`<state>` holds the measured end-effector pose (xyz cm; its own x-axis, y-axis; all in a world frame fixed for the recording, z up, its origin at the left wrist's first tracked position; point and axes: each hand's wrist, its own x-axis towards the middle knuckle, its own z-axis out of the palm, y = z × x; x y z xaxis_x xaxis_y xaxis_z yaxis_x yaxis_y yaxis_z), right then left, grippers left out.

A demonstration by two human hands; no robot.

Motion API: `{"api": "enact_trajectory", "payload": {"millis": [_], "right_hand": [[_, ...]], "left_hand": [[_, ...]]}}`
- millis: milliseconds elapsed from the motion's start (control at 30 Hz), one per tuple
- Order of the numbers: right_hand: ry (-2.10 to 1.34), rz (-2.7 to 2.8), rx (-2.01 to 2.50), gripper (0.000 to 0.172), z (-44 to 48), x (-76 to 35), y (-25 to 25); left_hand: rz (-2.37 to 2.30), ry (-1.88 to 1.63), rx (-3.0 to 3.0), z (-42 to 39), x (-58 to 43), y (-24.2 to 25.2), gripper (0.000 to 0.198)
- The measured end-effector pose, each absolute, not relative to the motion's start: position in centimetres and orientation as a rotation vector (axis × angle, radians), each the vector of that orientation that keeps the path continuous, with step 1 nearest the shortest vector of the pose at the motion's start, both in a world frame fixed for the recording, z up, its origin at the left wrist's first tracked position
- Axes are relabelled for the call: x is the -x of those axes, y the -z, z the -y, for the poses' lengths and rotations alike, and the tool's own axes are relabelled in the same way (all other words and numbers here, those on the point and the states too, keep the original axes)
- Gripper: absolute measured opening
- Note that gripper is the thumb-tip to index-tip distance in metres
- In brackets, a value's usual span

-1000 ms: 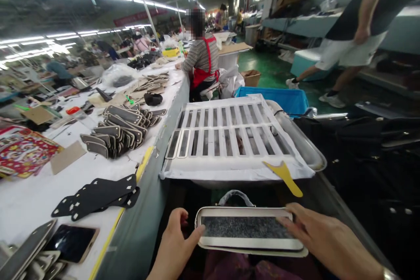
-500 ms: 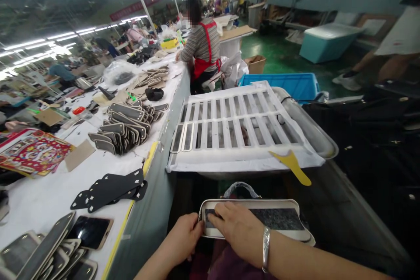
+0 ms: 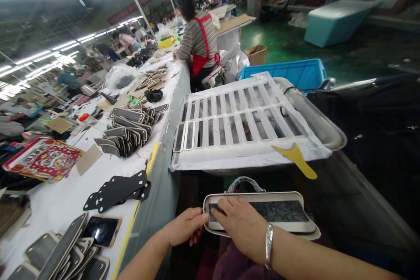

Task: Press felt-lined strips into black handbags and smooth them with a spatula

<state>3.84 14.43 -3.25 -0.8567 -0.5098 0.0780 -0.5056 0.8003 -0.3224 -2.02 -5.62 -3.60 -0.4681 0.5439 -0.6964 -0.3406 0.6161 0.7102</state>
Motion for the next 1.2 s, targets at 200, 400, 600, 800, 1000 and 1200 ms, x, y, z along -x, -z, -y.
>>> {"api": "enact_trajectory", "payload": {"millis": [200, 400, 600, 800, 1000, 1200], "right_hand": [[0.566, -2.963, 0.782, 0.035, -14.7, -4.1, 3.6], [0.576, -2.944, 0.765, 0.035, -15.0, -4.0, 3.6], [0.659, -2.867, 0.757, 0.035, -14.1, -3.6, 3.4], [1.015, -2.773, 0.777, 0.053, -19.9, -3.9, -0.1], [0.936, -2.883, 0.284, 0.035, -30.6, -5.7, 0.4], [0.939, -2.84, 0.413, 0.028, -32.1, -6.5, 3.6]], "left_hand": [[-1.679, -1.243, -0.076, 6.1, 1.9, 6.5, 0.062], [-1.744, -1.208, -0.074, 5.6, 2.1, 6.8, 0.063], [-1.995, -1.065, -0.112, 5.5, 2.4, 6.2, 0.058], [-2.105, -0.949, -0.257, 5.3, 2.4, 4.7, 0.036], [-2.26, -0.691, -0.905, 0.2, 3.4, 2.3, 0.064], [-2.11, -0.322, -1.267, -9.0, 3.3, 0.7, 0.035]]}}
